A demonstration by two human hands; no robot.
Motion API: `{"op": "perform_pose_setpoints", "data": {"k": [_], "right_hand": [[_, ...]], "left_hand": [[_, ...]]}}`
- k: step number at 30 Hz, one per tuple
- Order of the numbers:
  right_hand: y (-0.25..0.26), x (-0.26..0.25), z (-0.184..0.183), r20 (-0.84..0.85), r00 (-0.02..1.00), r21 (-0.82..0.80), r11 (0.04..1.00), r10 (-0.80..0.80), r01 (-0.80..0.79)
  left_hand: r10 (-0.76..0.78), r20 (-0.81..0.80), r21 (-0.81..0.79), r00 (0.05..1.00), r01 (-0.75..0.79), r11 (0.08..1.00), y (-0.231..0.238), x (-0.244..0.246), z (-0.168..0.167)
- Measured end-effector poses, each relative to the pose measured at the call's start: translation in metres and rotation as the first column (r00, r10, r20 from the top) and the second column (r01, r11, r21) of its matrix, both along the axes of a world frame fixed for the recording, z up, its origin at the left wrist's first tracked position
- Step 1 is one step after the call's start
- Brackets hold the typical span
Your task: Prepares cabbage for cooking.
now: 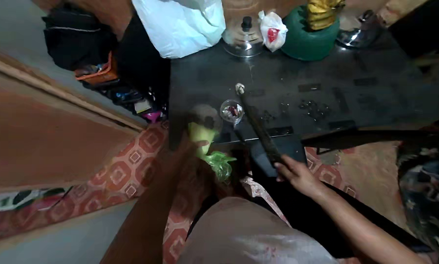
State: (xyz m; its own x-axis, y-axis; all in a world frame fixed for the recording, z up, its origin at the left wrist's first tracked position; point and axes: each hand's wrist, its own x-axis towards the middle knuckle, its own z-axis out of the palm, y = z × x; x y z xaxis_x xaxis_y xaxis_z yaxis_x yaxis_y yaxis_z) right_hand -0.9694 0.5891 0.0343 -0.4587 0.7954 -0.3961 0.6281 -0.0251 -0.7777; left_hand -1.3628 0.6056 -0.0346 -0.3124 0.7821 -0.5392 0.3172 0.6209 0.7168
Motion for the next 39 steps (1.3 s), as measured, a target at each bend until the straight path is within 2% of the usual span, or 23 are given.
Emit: {"op": "perform_pose_setpoints", "data": {"k": [3,6,8,11,14,17,27,33,39], "right_hand": [[-0.004,-0.075,-0.007,0.094,0.99,0.034,0.994,0.103,-0.106],[-0.011,-0.139,-0.024,0.197,0.977,-0.055,0.996,0.085,-0.075],[-0.016,-0.167,-0.035,0.246,0.969,-0.095,0.995,0.033,-0.01],[-0.024,-0.192,-0.045,0.316,0.949,-0.119,0.992,0.001,0.038],[-0.032,-0.206,-0.047,0.357,0.934,-0.137,0.988,-0.011,0.065],[-0.037,-0.214,-0.051,0.394,0.919,-0.146,0.985,-0.025,0.089],[-0.039,-0.22,-0.062,0.437,0.899,-0.142,0.985,-0.031,0.103],[-0.03,-0.228,-0.046,0.418,0.909,-0.126,0.99,-0.001,0.058],[-0.023,-0.234,-0.043,0.429,0.903,-0.16,0.986,0.028,0.045]], "left_hand": [[-0.009,0.018,0.104,1.0,0.007,0.995,0.018,-0.022,-0.022],[-0.084,-0.153,0.179,0.985,0.112,0.978,0.011,-0.034,-0.033],[-0.202,-0.311,0.165,0.929,0.262,0.951,0.006,-0.032,-0.028],[-0.374,-0.412,0.011,0.831,0.415,0.91,0.009,-0.029,-0.019],[-0.486,-0.442,-0.143,0.754,0.475,0.868,0.025,-0.03,-0.016],[-0.53,-0.448,-0.223,0.72,0.484,0.846,0.038,-0.03,-0.013],[-0.66,-0.479,-0.292,0.579,0.604,0.741,0.063,-0.045,-0.016],[-0.759,-0.47,-0.301,0.451,0.727,0.618,0.072,-0.058,-0.016],[-0.727,-0.494,-0.352,0.476,0.655,0.668,0.072,-0.049,-0.012]]}}
